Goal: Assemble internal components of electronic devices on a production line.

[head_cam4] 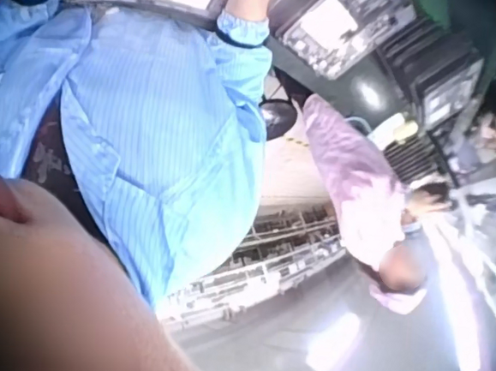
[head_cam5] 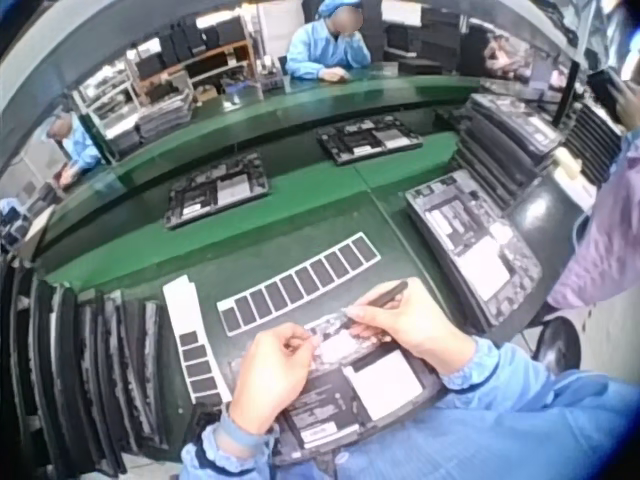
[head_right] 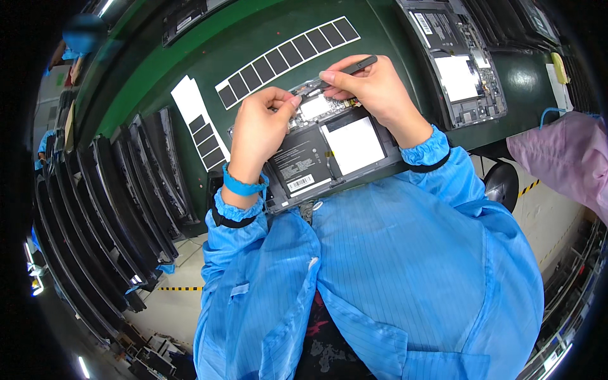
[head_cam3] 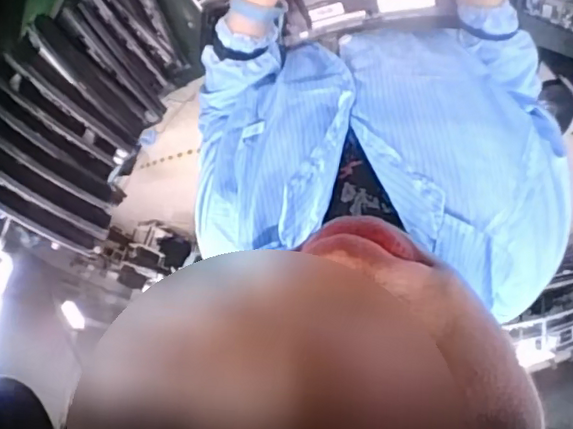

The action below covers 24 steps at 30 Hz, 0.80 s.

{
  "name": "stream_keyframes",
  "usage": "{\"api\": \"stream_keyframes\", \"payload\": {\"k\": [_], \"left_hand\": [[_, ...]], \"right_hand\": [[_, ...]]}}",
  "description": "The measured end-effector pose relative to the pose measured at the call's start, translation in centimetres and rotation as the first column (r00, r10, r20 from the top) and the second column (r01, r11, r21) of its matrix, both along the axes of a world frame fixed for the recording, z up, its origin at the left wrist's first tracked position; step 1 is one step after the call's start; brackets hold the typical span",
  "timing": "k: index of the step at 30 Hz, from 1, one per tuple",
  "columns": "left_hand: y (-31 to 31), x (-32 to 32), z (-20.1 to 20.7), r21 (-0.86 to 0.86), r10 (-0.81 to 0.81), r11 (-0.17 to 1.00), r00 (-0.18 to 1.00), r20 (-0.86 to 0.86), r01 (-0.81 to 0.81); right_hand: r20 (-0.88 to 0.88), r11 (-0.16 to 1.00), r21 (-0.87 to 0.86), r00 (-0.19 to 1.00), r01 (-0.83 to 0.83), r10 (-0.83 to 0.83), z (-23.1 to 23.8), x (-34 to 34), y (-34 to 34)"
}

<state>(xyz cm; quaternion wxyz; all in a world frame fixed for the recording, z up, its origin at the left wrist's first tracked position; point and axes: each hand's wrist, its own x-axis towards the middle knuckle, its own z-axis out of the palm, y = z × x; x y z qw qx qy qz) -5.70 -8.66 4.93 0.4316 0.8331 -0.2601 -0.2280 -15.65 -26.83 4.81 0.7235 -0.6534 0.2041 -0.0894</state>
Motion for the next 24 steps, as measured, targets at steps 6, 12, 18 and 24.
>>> {"api": "stream_keyframes", "payload": {"k": [6, 12, 18, 24], "left_hand": [[-1.3, -0.2, 0.7, 0.135, 0.013, 0.990, 0.987, 0.161, -0.035], [-1.6, -0.1, 0.6, 0.197, 0.009, 0.979, 0.972, 0.234, -0.057], [-1.7, 0.2, 0.4, 0.211, -0.005, 0.977, 0.976, 0.217, -0.042], [-1.8, 0.8, 0.2, 0.221, -0.037, 0.975, 0.982, 0.184, -0.004]], "right_hand": [[0.007, 0.999, -0.023, 0.999, 0.043, -0.043, -0.5, 0.1, 0.0], [0.034, 0.998, -0.037, 0.998, 0.054, -0.053, -1.1, 0.4, 0.4], [0.039, 0.995, -0.073, 0.997, 0.068, -0.066, -1.2, 0.4, 0.5], [0.041, 0.992, -0.106, 0.997, 0.072, -0.068, -1.1, 0.4, 0.7]]}}
